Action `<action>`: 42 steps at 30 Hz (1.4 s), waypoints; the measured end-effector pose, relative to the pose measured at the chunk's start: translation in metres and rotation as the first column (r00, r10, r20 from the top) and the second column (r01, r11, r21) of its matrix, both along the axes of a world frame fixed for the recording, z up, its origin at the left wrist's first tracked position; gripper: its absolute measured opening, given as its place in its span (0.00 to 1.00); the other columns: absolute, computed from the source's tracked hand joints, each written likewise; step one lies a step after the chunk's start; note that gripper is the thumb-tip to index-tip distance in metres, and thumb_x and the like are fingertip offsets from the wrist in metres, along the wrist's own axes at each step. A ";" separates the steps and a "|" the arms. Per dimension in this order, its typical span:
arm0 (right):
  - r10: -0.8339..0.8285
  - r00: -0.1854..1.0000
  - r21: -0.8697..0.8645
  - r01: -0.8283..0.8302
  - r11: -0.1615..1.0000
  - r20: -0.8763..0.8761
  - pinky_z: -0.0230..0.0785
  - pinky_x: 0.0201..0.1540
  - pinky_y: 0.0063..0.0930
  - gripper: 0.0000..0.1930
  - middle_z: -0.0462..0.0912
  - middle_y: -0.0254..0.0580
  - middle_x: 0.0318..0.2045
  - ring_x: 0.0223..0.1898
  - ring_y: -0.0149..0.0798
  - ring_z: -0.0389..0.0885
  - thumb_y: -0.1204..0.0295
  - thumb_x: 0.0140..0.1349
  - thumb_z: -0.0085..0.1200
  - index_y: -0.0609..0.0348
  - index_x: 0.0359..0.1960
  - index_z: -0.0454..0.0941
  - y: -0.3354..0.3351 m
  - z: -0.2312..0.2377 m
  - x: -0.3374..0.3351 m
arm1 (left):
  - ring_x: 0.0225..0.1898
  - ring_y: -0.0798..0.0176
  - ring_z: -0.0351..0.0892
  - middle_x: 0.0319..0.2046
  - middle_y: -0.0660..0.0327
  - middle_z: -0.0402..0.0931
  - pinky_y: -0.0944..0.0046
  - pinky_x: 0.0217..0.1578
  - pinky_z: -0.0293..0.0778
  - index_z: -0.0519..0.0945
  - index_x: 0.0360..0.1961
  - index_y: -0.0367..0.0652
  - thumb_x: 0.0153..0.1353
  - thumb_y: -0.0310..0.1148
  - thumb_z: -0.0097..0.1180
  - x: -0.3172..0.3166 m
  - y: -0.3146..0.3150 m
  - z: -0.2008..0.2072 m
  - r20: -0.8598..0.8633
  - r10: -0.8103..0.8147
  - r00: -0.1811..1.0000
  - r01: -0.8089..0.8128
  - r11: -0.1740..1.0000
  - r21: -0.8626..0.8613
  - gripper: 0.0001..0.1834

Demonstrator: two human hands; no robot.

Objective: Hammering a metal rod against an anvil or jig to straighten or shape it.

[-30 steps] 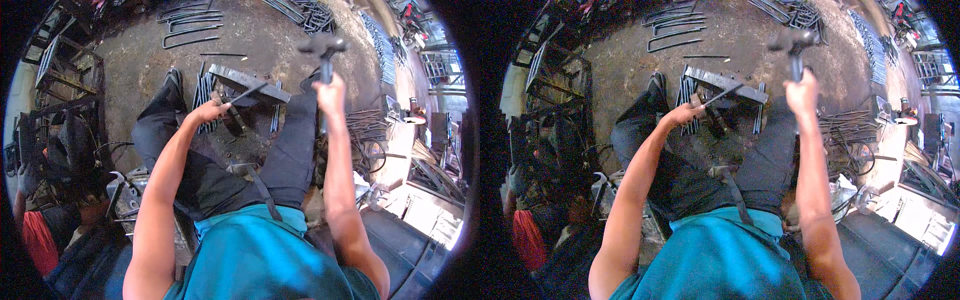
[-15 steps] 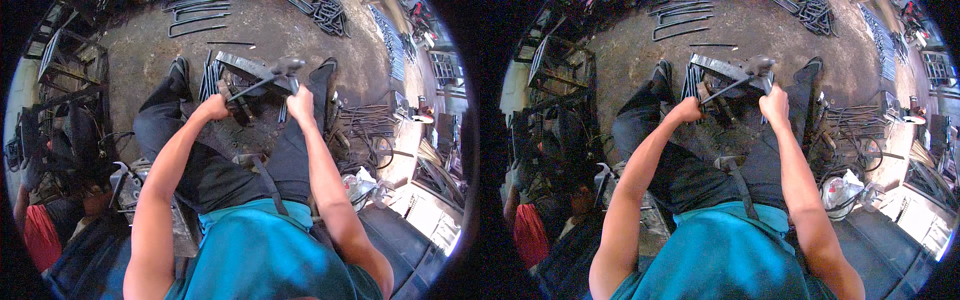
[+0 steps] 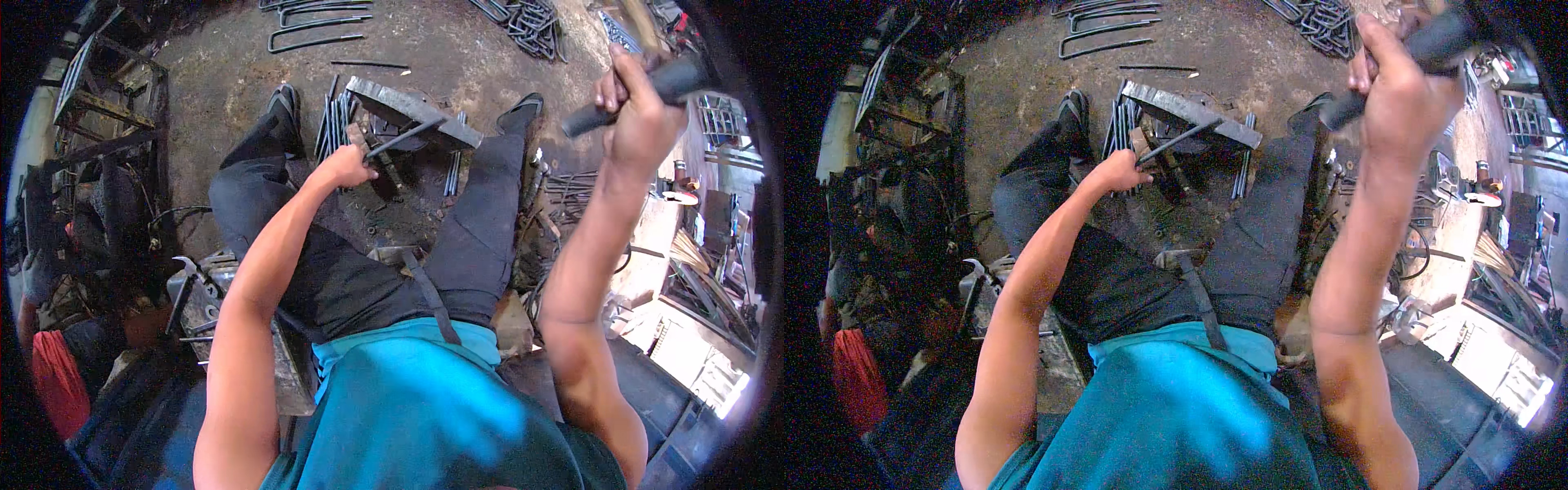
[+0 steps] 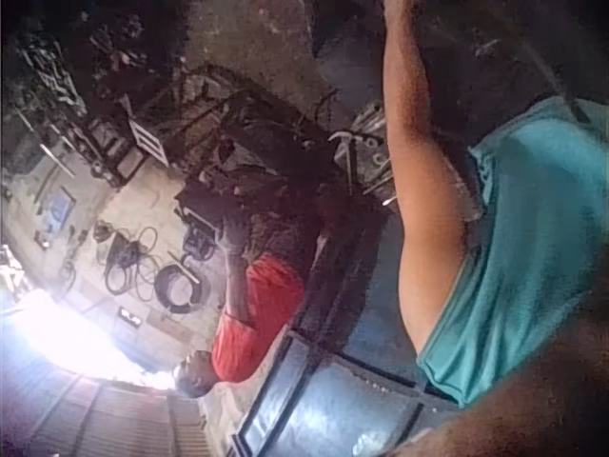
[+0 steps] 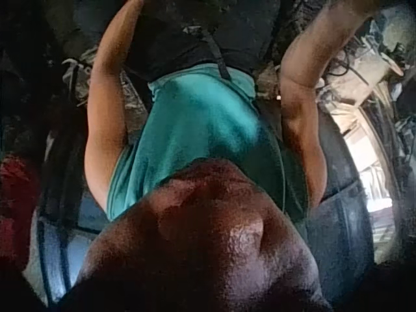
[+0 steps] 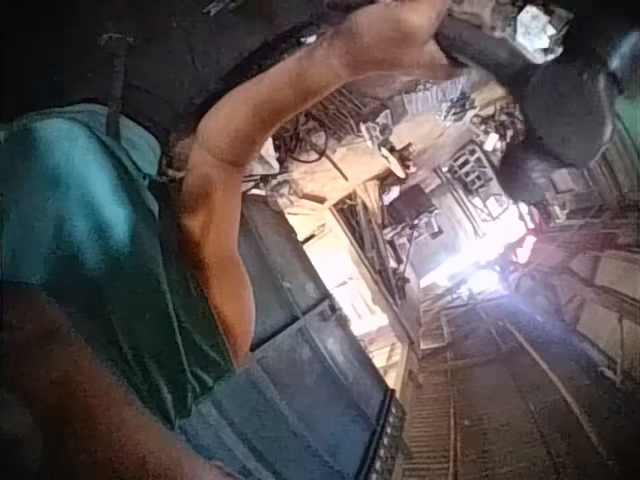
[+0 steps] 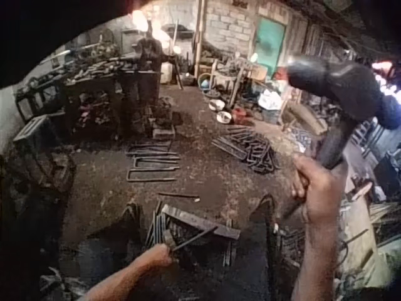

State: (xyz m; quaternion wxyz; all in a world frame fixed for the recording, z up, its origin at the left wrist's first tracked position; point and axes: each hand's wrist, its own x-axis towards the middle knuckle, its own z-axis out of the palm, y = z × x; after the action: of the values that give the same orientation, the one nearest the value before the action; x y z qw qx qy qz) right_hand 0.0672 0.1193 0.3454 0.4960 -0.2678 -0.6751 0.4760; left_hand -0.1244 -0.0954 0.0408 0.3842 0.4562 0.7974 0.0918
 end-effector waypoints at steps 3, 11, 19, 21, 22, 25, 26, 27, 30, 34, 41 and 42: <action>-0.017 0.995 -0.007 0.016 1.000 -0.096 0.62 0.21 0.20 0.06 0.71 0.34 0.16 0.14 0.26 0.66 0.79 0.58 0.55 0.57 0.26 0.71 -0.011 -0.079 -0.004 | 0.34 0.41 0.81 0.27 0.41 0.79 0.50 0.38 0.75 0.80 0.26 0.31 0.50 0.50 0.67 0.001 0.000 -0.004 0.017 0.006 1.000 -0.007 1.000 0.022 0.26; -0.128 0.754 0.091 0.091 0.992 0.644 0.69 0.33 0.45 0.09 0.77 0.63 0.23 0.27 0.62 0.77 0.79 0.47 0.46 0.67 0.30 0.75 -0.021 -0.227 0.034 | 0.36 0.42 0.81 0.30 0.41 0.80 0.49 0.38 0.75 0.79 0.33 0.32 0.52 0.46 0.65 0.001 -0.007 -0.009 0.061 0.031 0.998 -0.040 0.989 0.143 0.24; -0.249 0.823 0.179 0.181 0.967 0.510 0.61 0.19 0.22 0.12 0.74 0.35 0.18 0.17 0.26 0.69 0.73 0.53 0.63 0.66 0.36 0.77 0.019 0.007 0.008 | 0.40 0.41 0.80 0.33 0.39 0.80 0.50 0.43 0.75 0.81 0.31 0.31 0.51 0.43 0.64 -0.001 -0.003 0.011 0.017 -0.002 1.000 0.002 0.999 0.053 0.21; -0.124 0.975 0.166 0.093 0.982 0.183 0.62 0.21 0.23 0.05 0.73 0.34 0.17 0.16 0.26 0.67 0.77 0.56 0.60 0.64 0.31 0.77 0.019 0.041 -0.001 | 0.39 0.41 0.81 0.32 0.39 0.80 0.50 0.42 0.76 0.81 0.32 0.30 0.51 0.42 0.64 -0.001 -0.006 0.011 0.004 -0.022 1.000 0.022 1.000 0.014 0.21; 0.014 0.999 0.148 -0.009 0.989 -0.032 0.63 0.23 0.24 0.04 0.73 0.36 0.17 0.16 0.27 0.67 0.79 0.57 0.58 0.63 0.28 0.75 0.019 0.043 -0.005 | 0.38 0.41 0.81 0.31 0.39 0.79 0.50 0.41 0.75 0.81 0.31 0.29 0.52 0.42 0.64 -0.001 -0.006 0.010 0.009 -0.025 1.000 0.024 1.000 0.015 0.21; 0.026 0.986 0.023 -0.022 0.999 -0.165 0.64 0.24 0.24 0.04 0.73 0.38 0.17 0.16 0.27 0.67 0.80 0.59 0.56 0.63 0.28 0.74 0.006 -0.010 -0.001 | 0.33 0.39 0.80 0.25 0.39 0.77 0.48 0.36 0.73 0.79 0.25 0.31 0.54 0.44 0.64 0.001 -0.009 0.005 0.001 -0.019 1.000 0.018 0.994 0.108 0.21; -0.028 0.997 -0.023 0.027 0.999 -0.069 0.65 0.25 0.23 0.05 0.74 0.40 0.18 0.18 0.27 0.69 0.81 0.59 0.55 0.60 0.28 0.72 -0.001 -0.052 0.000 | 0.34 0.38 0.80 0.26 0.38 0.78 0.47 0.36 0.74 0.80 0.26 0.30 0.54 0.44 0.64 0.001 -0.010 0.003 0.007 -0.011 1.000 0.010 0.994 0.109 0.21; -0.150 0.988 -0.103 0.154 0.983 0.043 0.69 0.25 0.31 0.04 0.77 0.38 0.18 0.18 0.35 0.74 0.74 0.58 0.57 0.61 0.30 0.75 -0.016 -0.104 -0.003 | 0.34 0.38 0.80 0.26 0.38 0.78 0.47 0.36 0.74 0.80 0.26 0.30 0.54 0.44 0.64 0.000 -0.008 0.001 0.016 -0.006 1.000 0.004 0.994 0.114 0.21; -0.114 0.282 0.079 0.133 0.988 0.953 0.70 0.45 0.46 0.15 0.79 0.67 0.32 0.41 0.65 0.79 0.78 0.51 0.48 0.62 0.42 0.78 -0.046 -0.209 0.012 | 0.38 0.41 0.81 0.32 0.41 0.80 0.48 0.38 0.76 0.81 0.30 0.31 0.53 0.40 0.63 -0.004 -0.007 -0.002 0.071 0.026 0.997 -0.028 0.999 0.039 0.17; -0.092 0.670 0.045 0.088 0.995 0.737 0.70 0.41 0.47 0.14 0.80 0.63 0.31 0.38 0.61 0.81 0.76 0.48 0.48 0.61 0.38 0.79 -0.017 -0.207 0.022 | 0.37 0.40 0.81 0.31 0.39 0.79 0.47 0.37 0.76 0.81 0.29 0.32 0.52 0.38 0.62 -0.015 -0.004 -0.001 -0.056 0.013 0.998 -0.001 0.980 0.197 0.16; -0.412 0.815 0.481 0.192 0.855 0.408 0.69 0.31 0.33 0.13 0.81 0.41 0.26 0.26 0.35 0.77 0.71 0.52 0.65 0.67 0.35 0.79 0.019 -0.022 0.000 | 0.35 0.38 0.80 0.29 0.39 0.79 0.47 0.38 0.75 0.80 0.28 0.30 0.54 0.42 0.63 -0.001 -0.007 0.007 -0.005 -0.100 0.995 0.100 0.981 0.165 0.20; -0.409 0.850 0.440 0.243 0.864 0.332 0.65 0.25 0.29 0.10 0.79 0.38 0.22 0.20 0.31 0.74 0.71 0.53 0.65 0.64 0.30 0.79 0.022 0.001 -0.004 | 0.35 0.38 0.80 0.29 0.40 0.79 0.47 0.37 0.75 0.80 0.28 0.29 0.55 0.43 0.63 0.000 -0.007 0.007 -0.026 -0.113 0.993 0.116 0.979 0.166 0.21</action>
State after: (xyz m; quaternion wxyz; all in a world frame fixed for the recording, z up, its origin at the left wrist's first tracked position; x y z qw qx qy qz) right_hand 0.0630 0.1415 0.3468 0.4584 -0.3735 -0.7874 0.1742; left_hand -0.1246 -0.1025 0.0474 0.3427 0.5328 0.7623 0.1323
